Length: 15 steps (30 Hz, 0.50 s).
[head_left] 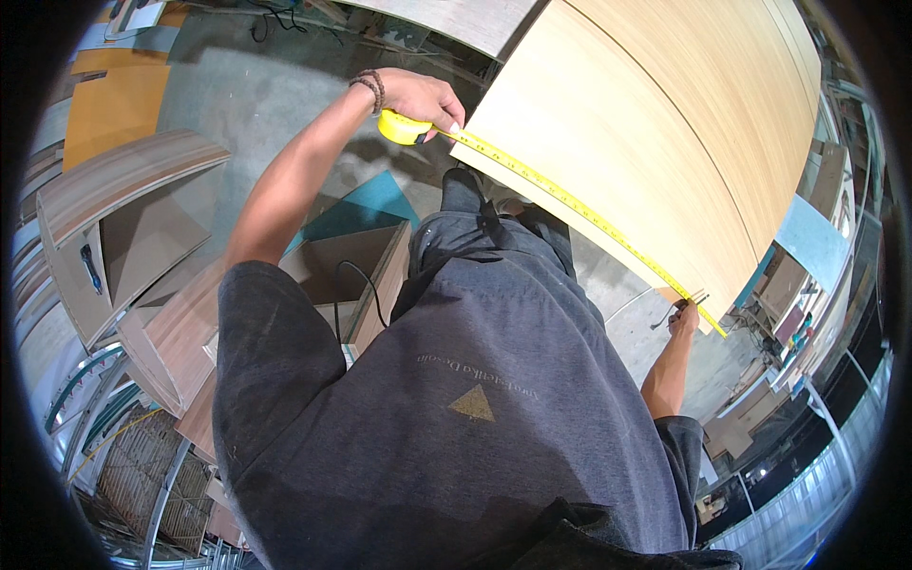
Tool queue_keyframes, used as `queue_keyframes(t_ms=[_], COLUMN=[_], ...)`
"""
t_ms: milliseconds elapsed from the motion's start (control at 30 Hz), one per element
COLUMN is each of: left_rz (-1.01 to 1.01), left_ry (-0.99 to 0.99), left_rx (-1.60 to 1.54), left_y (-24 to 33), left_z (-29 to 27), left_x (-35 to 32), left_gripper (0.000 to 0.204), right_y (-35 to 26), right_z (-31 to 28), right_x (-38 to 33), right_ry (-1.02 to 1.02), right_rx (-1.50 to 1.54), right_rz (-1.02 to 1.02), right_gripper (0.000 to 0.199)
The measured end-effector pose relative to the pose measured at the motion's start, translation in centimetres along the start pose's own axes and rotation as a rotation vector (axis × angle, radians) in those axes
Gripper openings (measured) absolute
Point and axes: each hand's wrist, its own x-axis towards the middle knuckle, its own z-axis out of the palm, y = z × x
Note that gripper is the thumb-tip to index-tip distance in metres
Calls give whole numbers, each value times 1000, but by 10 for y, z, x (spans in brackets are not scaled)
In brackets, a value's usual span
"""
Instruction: The person uses a measuring tape and a pencil to mark multiple points across a large wooden board. They extend the tape across the width and length of the board, marking specific measurements on the surface by hand.
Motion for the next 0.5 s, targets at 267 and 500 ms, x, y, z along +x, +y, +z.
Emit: queue_keyframes(t_ms=[267,500], left_rz=[22,-5], left_ry=[-10,13], left_rx=[18,5], left_y=[1,3], left_z=[-1,0], left_x=[-1,0], left_gripper=[30,21], right_y=[-2,-1], right_z=[0,-1], right_x=[-7,-6], right_ry=[-15,-18], right_rx=[-7,-10], right_rz=[3,-28], right_gripper=[31,30])
